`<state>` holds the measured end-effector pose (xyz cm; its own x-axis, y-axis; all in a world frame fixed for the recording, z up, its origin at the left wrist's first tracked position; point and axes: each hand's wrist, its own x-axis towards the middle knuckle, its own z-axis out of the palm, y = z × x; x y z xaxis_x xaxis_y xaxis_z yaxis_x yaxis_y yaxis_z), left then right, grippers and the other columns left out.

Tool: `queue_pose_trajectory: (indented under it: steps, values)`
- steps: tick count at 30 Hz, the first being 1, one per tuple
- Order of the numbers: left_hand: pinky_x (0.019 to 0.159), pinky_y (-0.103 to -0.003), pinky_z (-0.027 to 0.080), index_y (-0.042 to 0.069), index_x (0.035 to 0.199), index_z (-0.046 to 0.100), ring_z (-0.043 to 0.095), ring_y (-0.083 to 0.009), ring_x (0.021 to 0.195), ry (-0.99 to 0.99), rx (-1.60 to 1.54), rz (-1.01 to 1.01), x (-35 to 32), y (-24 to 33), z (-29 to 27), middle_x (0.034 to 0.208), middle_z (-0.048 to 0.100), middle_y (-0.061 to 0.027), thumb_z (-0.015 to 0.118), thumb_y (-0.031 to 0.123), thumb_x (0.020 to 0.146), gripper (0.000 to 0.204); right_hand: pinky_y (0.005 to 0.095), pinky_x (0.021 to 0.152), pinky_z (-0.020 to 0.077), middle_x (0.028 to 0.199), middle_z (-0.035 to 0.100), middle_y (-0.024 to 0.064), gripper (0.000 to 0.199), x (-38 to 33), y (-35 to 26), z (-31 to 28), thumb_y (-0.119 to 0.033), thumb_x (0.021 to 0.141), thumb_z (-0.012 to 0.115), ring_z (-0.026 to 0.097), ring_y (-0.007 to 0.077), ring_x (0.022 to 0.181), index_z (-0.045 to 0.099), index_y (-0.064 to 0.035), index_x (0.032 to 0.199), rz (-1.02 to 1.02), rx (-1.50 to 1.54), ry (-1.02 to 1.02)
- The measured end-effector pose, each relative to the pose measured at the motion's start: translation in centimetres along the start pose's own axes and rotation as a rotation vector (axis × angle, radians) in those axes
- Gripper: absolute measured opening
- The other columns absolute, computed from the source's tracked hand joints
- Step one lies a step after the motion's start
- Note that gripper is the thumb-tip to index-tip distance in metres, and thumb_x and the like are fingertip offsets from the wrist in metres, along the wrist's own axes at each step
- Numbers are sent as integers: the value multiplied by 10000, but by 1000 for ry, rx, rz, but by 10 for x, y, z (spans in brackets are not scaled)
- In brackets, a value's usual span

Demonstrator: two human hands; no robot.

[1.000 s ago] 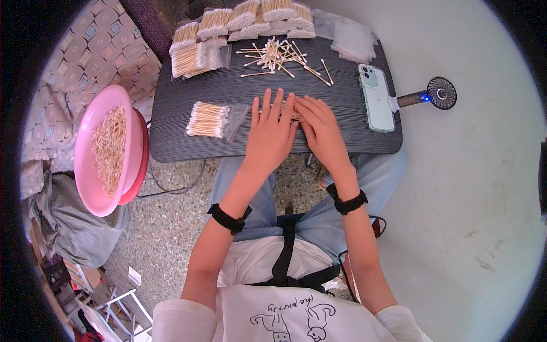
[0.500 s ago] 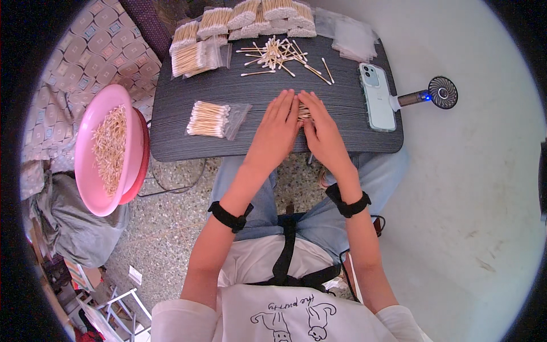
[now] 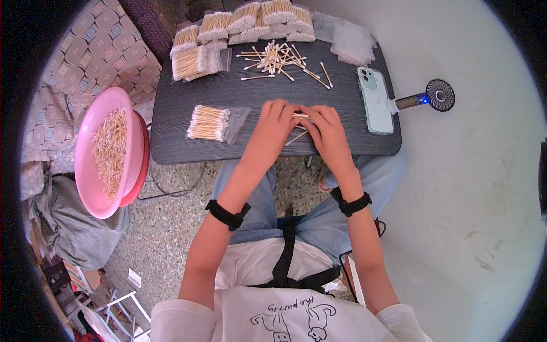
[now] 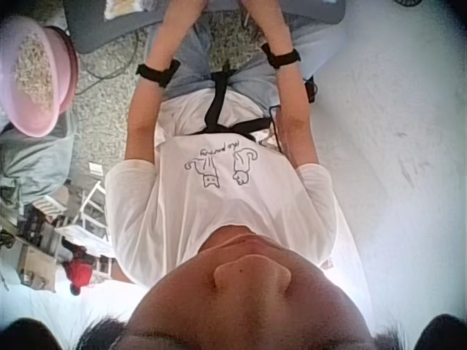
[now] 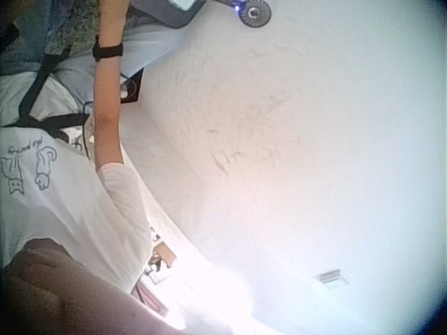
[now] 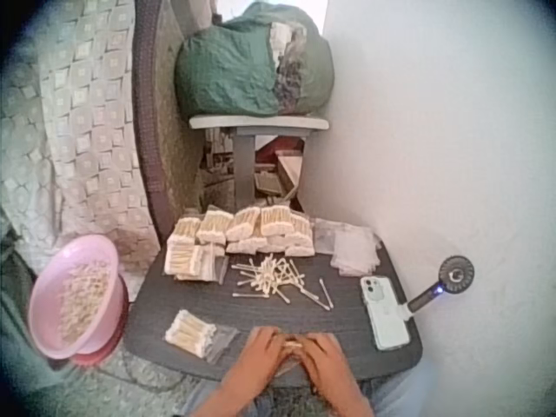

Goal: The recorder is sorting loose cotton swabs into groups and placing them into small plastic bags at a workspace.

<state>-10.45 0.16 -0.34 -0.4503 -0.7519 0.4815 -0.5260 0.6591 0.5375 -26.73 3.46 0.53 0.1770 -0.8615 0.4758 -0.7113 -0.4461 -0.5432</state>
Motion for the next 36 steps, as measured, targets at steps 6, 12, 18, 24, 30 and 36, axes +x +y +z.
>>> queue_pose_trajectory:
  steps: [6,12,18,24,30,36]
  values:
    - [894,-429,426,31,1081,554,504,-341,1000,-8,63,5,4,-4,5,1050,553,-140,597,100,877,219,402,850,449,1022,568,134,220,5,-2,5,-75,850,641,523,320,969,635,-20,1063,41,3,42]
    - [837,-425,416,46,1018,558,515,-322,952,26,88,-23,11,-12,14,992,553,-114,573,135,906,144,412,850,432,1018,544,140,202,9,7,8,-106,875,625,505,331,960,624,-26,1061,42,-18,67]
    - [813,-436,424,30,993,582,538,-336,924,42,37,-74,18,-9,10,945,576,-136,571,179,924,165,413,839,432,987,561,151,158,17,12,10,-120,899,599,517,339,948,635,-24,1020,109,65,97]
    - [802,-421,406,41,943,573,537,-303,916,82,14,-97,21,-12,12,886,557,-110,553,190,942,151,405,860,428,1002,582,136,196,20,17,12,-160,898,611,522,334,981,643,-42,1051,192,211,39]
    - [744,-451,426,-4,877,579,551,-371,819,170,-12,-116,25,-11,13,857,572,-165,585,161,923,171,409,894,409,1040,601,95,201,21,13,11,-177,881,634,514,300,1013,663,-44,1028,-14,-30,89]
    - [749,-444,424,7,867,575,550,-351,835,137,17,-143,26,-8,11,874,577,-149,579,164,930,169,400,856,420,1005,586,99,188,22,21,11,-151,864,649,521,303,953,670,-37,1012,53,75,68]
